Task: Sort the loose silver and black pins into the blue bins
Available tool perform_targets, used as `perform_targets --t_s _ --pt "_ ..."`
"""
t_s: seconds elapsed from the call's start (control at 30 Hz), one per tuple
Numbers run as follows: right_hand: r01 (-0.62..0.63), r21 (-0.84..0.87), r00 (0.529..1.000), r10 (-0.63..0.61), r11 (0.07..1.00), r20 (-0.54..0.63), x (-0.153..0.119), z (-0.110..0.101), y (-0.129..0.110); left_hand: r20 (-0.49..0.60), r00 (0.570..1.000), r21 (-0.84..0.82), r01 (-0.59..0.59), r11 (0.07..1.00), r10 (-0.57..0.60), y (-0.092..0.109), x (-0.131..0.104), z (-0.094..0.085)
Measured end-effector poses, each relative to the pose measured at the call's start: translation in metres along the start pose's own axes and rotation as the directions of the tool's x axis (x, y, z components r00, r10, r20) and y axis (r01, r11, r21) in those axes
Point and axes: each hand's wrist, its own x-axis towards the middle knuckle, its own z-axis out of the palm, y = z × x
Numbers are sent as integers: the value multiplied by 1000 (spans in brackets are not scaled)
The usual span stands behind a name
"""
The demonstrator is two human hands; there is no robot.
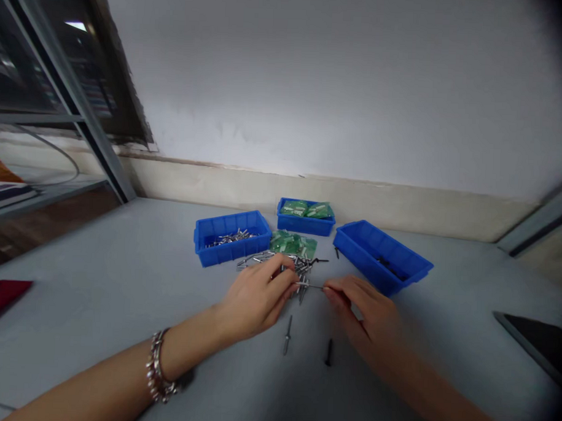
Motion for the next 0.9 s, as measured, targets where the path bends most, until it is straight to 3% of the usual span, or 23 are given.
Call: perform_targets --t_s 0.9 --pt "6 -6 1000 -6 1000 -10 1 -1 -1 -9 1000 13 -17 1000 17 2 0 -1"
